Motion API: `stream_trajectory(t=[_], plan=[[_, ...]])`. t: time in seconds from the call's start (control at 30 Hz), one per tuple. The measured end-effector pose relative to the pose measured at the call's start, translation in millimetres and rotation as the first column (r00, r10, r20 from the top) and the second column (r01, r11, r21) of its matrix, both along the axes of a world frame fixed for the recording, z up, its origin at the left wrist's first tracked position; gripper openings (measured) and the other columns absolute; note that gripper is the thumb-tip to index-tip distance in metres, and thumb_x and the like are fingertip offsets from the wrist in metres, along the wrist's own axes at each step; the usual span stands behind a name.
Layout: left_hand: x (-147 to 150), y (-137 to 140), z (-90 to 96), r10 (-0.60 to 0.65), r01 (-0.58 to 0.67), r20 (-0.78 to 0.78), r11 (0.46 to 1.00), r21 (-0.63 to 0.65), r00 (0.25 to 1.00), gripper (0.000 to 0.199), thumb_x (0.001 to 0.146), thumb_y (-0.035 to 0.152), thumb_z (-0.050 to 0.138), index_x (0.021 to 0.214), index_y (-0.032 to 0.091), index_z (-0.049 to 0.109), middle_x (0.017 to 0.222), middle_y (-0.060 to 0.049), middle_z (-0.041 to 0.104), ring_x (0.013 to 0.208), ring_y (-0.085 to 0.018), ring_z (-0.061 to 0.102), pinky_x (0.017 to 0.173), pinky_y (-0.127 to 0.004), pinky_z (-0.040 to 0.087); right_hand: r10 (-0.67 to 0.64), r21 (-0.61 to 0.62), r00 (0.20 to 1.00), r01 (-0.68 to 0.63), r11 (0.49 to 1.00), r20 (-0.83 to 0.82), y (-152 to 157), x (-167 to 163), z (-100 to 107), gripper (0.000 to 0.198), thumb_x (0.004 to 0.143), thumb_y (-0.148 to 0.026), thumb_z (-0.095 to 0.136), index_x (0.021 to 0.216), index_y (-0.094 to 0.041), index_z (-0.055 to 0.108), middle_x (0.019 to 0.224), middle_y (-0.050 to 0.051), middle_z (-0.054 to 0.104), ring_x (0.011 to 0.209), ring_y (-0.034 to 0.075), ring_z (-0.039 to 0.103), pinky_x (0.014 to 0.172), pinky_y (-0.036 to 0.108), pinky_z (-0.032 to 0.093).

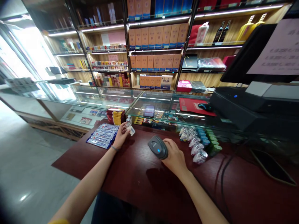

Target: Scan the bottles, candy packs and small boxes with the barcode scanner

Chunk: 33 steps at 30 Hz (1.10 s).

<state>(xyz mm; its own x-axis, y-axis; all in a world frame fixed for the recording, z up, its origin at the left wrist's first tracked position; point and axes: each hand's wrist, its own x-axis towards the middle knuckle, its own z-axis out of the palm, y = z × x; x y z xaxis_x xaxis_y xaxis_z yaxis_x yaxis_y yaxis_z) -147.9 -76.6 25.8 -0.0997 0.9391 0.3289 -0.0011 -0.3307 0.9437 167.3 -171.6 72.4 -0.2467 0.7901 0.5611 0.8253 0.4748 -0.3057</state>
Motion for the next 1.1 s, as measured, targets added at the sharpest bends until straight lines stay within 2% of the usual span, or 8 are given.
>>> stream_trajectory(t=[0.07,0.13,0.23,0.33,0.53,0.77,0.97,1.1], plan=[[1.9,-7.2,8.1,-0.201,0.227,0.214,0.968,-0.105,0.956,0.065,0.086,0.037,0.07,0.145,0.033,0.04,0.129,-0.007,0.06,0.107,-0.021,0.064,0.09,-0.039,0.055,0.005,-0.017,1.0,-0.005,1.0,0.026,-2.4,0.6,2.3,0.043,0.073,-0.02,0.061,0.116,-0.026,0.059,0.114,0.006,0.069,0.088,0.024,0.072,0.061,0.029,0.054],[2.2,-13.4,13.5,-0.338,0.411,0.353,0.898,-0.157,0.872,0.07,0.086,0.035,0.071,0.147,0.038,0.038,0.136,-0.006,0.057,0.11,-0.021,0.063,0.089,-0.039,0.056,0.042,-0.045,0.997,-0.04,0.998,0.063,-4.7,1.5,4.1,0.044,0.073,-0.019,0.062,0.117,-0.026,0.058,0.103,0.004,0.073,0.081,0.023,0.073,0.057,0.027,0.051],[1.3,-17.6,14.9,-0.403,0.512,0.432,0.842,-0.171,0.807,0.072,0.086,0.029,0.072,0.148,0.041,0.039,0.142,-0.006,0.054,0.114,-0.021,0.062,0.09,-0.036,0.055,0.108,-0.11,0.987,-0.095,0.989,0.116,-8.0,1.8,5.6,0.051,0.07,-0.018,0.065,0.12,-0.026,0.054,0.085,0.0,0.075,0.072,0.024,0.074,0.055,0.026,0.047],[0.8,-16.9,11.8,-0.418,0.533,0.435,0.827,-0.18,0.797,0.073,0.087,0.029,0.071,0.15,0.041,0.037,0.142,-0.006,0.055,0.115,-0.021,0.061,0.09,-0.034,0.054,0.165,-0.158,0.975,-0.141,0.977,0.151,-10.9,-0.6,6.4,0.057,0.069,-0.017,0.065,0.123,-0.026,0.05,0.084,-0.001,0.076,0.069,0.024,0.074,0.055,0.026,0.044],[2.3,-13.7,9.8,-0.408,0.532,0.457,0.826,-0.184,0.791,0.074,0.087,0.028,0.071,0.152,0.038,0.035,0.138,-0.009,0.057,0.116,-0.023,0.061,0.095,-0.041,0.052,0.256,-0.206,0.941,-0.212,0.955,0.221,-13.6,-4.4,7.9,0.033,0.069,-0.015,0.062,0.099,-0.025,0.054,0.08,0.0,0.076,0.071,0.026,0.075,0.054,0.026,0.038],[0.6,-15.0,9.3,-0.424,0.548,0.467,0.82,-0.165,0.776,0.072,0.088,0.024,0.069,0.15,0.041,0.037,0.137,-0.006,0.057,0.111,-0.02,0.063,0.093,-0.041,0.055,0.214,-0.196,0.955,-0.174,0.965,0.206,-12.2,-3.3,6.5,0.049,0.069,-0.016,0.062,0.116,-0.025,0.051,0.082,0.0,0.077,0.069,0.026,0.075,0.054,0.027,0.038],[-0.7,-22.3,13.8,-0.396,0.583,0.604,0.8,-0.144,0.692,0.065,0.085,0.023,0.072,0.143,0.033,0.045,0.106,-0.002,0.065,0.11,-0.023,0.064,0.099,-0.055,0.052,0.159,-0.173,0.973,-0.129,0.976,0.17,-11.2,0.4,12.0,0.044,0.07,-0.018,0.063,0.112,-0.028,0.054,0.081,-0.001,0.077,0.07,0.025,0.074,0.055,0.025,0.04],[4.2,-24.7,17.9,-0.303,0.535,0.654,0.825,-0.184,0.693,0.057,0.084,0.017,0.072,0.136,0.032,0.051,0.101,0.0,0.064,0.099,-0.017,0.066,0.089,-0.041,0.057,0.102,-0.158,0.985,-0.08,0.984,0.137,-8.9,8.7,17.5,0.043,0.071,-0.021,0.063,0.113,-0.028,0.056,0.08,-0.001,0.077,0.071,0.026,0.074,0.057,0.026,0.043]])
